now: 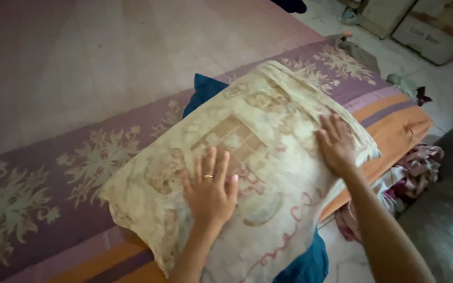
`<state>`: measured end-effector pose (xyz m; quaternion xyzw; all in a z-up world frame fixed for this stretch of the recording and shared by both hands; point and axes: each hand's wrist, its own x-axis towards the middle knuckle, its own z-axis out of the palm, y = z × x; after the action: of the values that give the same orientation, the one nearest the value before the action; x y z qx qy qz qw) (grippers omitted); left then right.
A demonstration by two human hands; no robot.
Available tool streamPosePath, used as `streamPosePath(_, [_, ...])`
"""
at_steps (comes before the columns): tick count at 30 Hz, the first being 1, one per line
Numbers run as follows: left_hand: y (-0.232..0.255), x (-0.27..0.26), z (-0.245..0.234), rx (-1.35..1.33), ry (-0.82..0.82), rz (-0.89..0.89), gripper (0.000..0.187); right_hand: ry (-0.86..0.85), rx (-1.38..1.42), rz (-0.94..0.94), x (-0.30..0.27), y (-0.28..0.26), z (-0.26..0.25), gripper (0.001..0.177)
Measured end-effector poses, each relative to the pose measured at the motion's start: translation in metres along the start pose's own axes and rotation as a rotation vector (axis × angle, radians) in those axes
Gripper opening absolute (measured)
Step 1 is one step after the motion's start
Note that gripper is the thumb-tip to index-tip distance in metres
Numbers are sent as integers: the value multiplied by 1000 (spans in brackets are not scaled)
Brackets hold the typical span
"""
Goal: The person folds several pillows and places them on a bed. They handle a blue pillow, a patterned pillow, a floral pillow, and a cylindrical bolster pillow, smoothing and stacking them one by one.
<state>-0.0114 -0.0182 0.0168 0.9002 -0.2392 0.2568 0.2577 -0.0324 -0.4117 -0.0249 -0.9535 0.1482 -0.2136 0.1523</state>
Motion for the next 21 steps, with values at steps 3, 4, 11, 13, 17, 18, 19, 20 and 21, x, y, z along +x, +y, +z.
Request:
streamPosePath(3, [13,1,-3,23,-6,29,56,-124,-80,392,2,56,-5,61])
streamPosePath(4, [15,2,-5,32,-9,27,56,-306,-149,650,11,65,-18,60])
streamPosePath(11, [17,21,-20,91,-152,-62,49,-154,154,524,74,-99,-73,63])
streamPosePath(13, [8,48,-13,45,-361,-251,41,-47,-242,-270,62,-191,-67,38])
streamPosePath(17, [-28,101,1,-147,-300,-395,54,-99,79,-601,24,-328,-60,63])
streamPosePath(18, [-30,103,7,-104,-302,-364,57,4,3,-771,19,-340,-56,65])
streamPosePath(19, [-34,103,14,-57,-306,-333,61,-54,65,-736,22,-344,-48,64])
streamPosePath(20, [-37,102,21,-10,-310,-301,64,-111,126,-699,25,-344,-36,63])
streamPosePath(21, [-39,101,27,35,-315,-272,68,-172,186,-663,29,-341,-22,62])
